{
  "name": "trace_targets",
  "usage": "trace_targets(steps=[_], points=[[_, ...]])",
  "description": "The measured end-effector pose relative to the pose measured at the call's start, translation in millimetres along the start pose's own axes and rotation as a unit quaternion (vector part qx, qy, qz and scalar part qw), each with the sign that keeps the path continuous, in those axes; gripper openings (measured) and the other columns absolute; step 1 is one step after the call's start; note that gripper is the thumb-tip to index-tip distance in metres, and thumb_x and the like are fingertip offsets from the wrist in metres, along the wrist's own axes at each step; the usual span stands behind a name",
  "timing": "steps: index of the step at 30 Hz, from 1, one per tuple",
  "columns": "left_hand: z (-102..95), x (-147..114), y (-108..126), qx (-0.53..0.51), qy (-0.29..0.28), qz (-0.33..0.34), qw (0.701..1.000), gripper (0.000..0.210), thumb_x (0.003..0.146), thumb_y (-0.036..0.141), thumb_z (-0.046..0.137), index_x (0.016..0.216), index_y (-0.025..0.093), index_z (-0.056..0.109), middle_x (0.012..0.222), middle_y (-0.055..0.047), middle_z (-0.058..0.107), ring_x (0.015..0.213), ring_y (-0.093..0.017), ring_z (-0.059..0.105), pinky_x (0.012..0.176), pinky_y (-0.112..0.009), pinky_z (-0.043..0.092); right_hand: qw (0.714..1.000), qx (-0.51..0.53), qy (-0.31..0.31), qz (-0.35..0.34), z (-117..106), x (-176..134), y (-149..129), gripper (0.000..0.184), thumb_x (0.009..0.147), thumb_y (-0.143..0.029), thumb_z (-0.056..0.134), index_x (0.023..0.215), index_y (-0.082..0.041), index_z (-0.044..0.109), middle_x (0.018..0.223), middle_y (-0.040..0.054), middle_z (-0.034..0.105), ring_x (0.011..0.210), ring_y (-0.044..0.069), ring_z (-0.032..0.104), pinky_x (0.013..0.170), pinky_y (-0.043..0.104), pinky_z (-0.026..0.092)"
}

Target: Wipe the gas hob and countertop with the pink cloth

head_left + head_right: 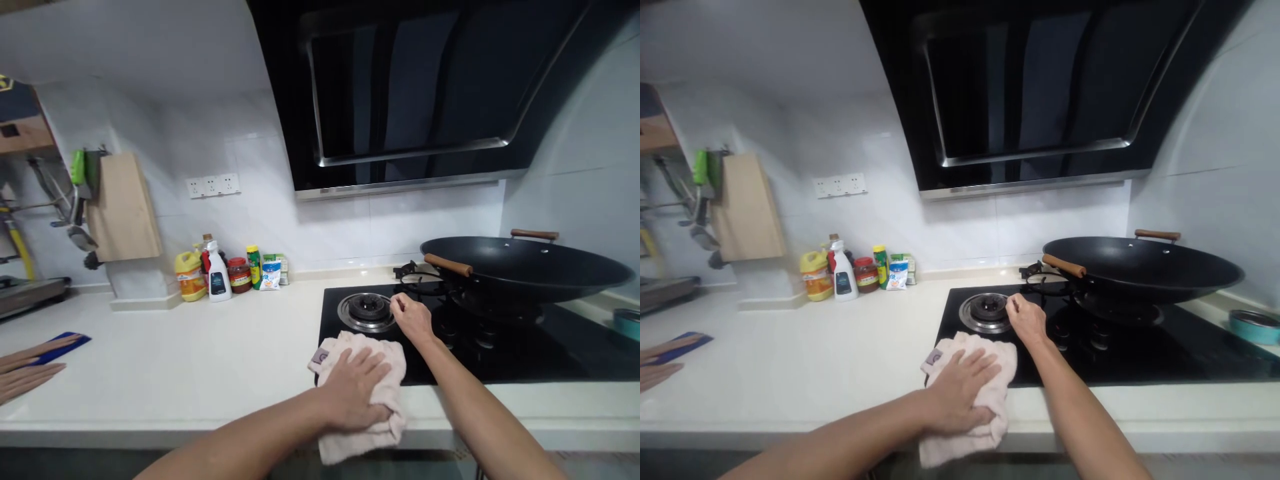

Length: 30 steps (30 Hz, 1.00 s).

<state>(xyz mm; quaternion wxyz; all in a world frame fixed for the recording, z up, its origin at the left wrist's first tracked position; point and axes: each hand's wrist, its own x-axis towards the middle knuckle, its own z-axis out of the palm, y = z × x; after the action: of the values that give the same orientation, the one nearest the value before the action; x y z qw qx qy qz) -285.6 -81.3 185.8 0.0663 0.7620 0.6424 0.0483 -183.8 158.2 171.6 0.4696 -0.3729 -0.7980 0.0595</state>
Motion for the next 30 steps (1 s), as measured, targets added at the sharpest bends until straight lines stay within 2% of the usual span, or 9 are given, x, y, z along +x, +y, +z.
trace_targets(steps=[5, 9, 12, 16, 19, 21, 26, 30], points=[[1.9, -20, -11, -0.013, 0.009, -0.007, 1.000, 0.079, 0.088, 0.067, 0.047, 0.157, 0.036, 0.024, 0.166, -0.002, 0.020, 0.153, -0.031, 0.011, 0.122, -0.060, 0.007, 0.999, -0.012, -0.024, -0.021, 2, -1, 1, 0.024, 0.094, -0.031, 0.049, 0.085, -0.023, 0.069, 0.069, 0.0017, 0.067, 0.063, 0.015, 0.058, 0.060, 0.026, 0.027], [-10.9, -29, -28, -0.014, -0.006, -0.072, 0.997, 0.081, 0.086, 0.066, 0.052, 0.157, 0.035, 0.025, 0.166, -0.003, 0.015, 0.153, -0.032, 0.009, 0.123, -0.058, 0.006, 0.999, 0.007, -0.031, -0.041, 4, -2, -4, 0.024, 0.093, -0.033, 0.048, 0.083, -0.024, 0.068, 0.066, 0.0006, 0.066, 0.061, 0.015, 0.059, 0.061, 0.026, 0.029], [-21.7, -22, -45, -0.021, -0.025, -0.112, 0.993, 0.081, 0.088, 0.064, 0.049, 0.158, 0.032, 0.025, 0.167, -0.004, 0.011, 0.154, -0.031, 0.006, 0.123, -0.057, 0.006, 0.996, 0.036, -0.046, -0.065, 3, -3, -10, 0.024, 0.092, -0.034, 0.048, 0.082, -0.024, 0.067, 0.065, 0.0000, 0.065, 0.062, 0.015, 0.060, 0.062, 0.026, 0.031], [-25.7, 2, -77, -0.018, -0.011, -0.182, 0.983, 0.076, 0.091, 0.068, 0.039, 0.157, 0.033, 0.026, 0.168, -0.004, -0.001, 0.154, -0.031, -0.002, 0.122, -0.058, 0.003, 0.994, 0.052, -0.061, -0.076, 2, -4, -17, 0.024, 0.092, -0.034, 0.048, 0.081, -0.025, 0.066, 0.066, -0.0008, 0.066, 0.062, 0.015, 0.061, 0.062, 0.025, 0.033], [-23.9, 29, -105, 0.005, 0.028, -0.234, 0.972, 0.076, 0.089, 0.074, 0.037, 0.155, 0.037, 0.032, 0.167, -0.002, -0.011, 0.151, -0.037, -0.012, 0.118, -0.066, 0.002, 0.993, 0.061, -0.069, -0.078, 3, -3, -21, 0.023, 0.092, -0.034, 0.048, 0.081, -0.025, 0.067, 0.067, -0.0013, 0.067, 0.063, 0.014, 0.061, 0.063, 0.025, 0.034], [-23.5, 50, -123, 0.006, 0.038, -0.264, 0.964, 0.077, 0.087, 0.076, 0.036, 0.154, 0.037, 0.034, 0.168, -0.003, -0.009, 0.151, -0.040, -0.012, 0.115, -0.070, 0.005, 0.991, 0.063, -0.076, -0.089, 4, -2, -25, 0.022, 0.091, -0.033, 0.049, 0.082, -0.025, 0.067, 0.067, -0.0014, 0.067, 0.062, 0.014, 0.061, 0.063, 0.024, 0.034], [-28.5, 101, -169, 0.019, 0.068, -0.322, 0.944, 0.078, 0.087, 0.074, 0.034, 0.154, 0.033, 0.035, 0.168, -0.008, 0.013, 0.150, -0.044, 0.012, 0.115, -0.067, 0.015, 0.988, 0.045, -0.082, -0.123, 2, 1, -31, 0.026, 0.094, -0.034, 0.047, 0.081, -0.025, 0.067, 0.064, -0.0017, 0.066, 0.062, 0.014, 0.060, 0.062, 0.025, 0.031], [-34.9, 128, -194, 0.035, 0.092, -0.333, 0.938, 0.072, 0.091, 0.065, 0.032, 0.152, 0.027, 0.036, 0.164, -0.010, 0.025, 0.147, -0.039, 0.026, 0.116, -0.062, 0.017, 0.988, 0.042, -0.068, -0.136, -1, 4, -31, 0.026, 0.095, -0.033, 0.046, 0.080, -0.024, 0.066, 0.067, -0.0019, 0.067, 0.061, 0.012, 0.059, 0.062, 0.025, 0.030]])
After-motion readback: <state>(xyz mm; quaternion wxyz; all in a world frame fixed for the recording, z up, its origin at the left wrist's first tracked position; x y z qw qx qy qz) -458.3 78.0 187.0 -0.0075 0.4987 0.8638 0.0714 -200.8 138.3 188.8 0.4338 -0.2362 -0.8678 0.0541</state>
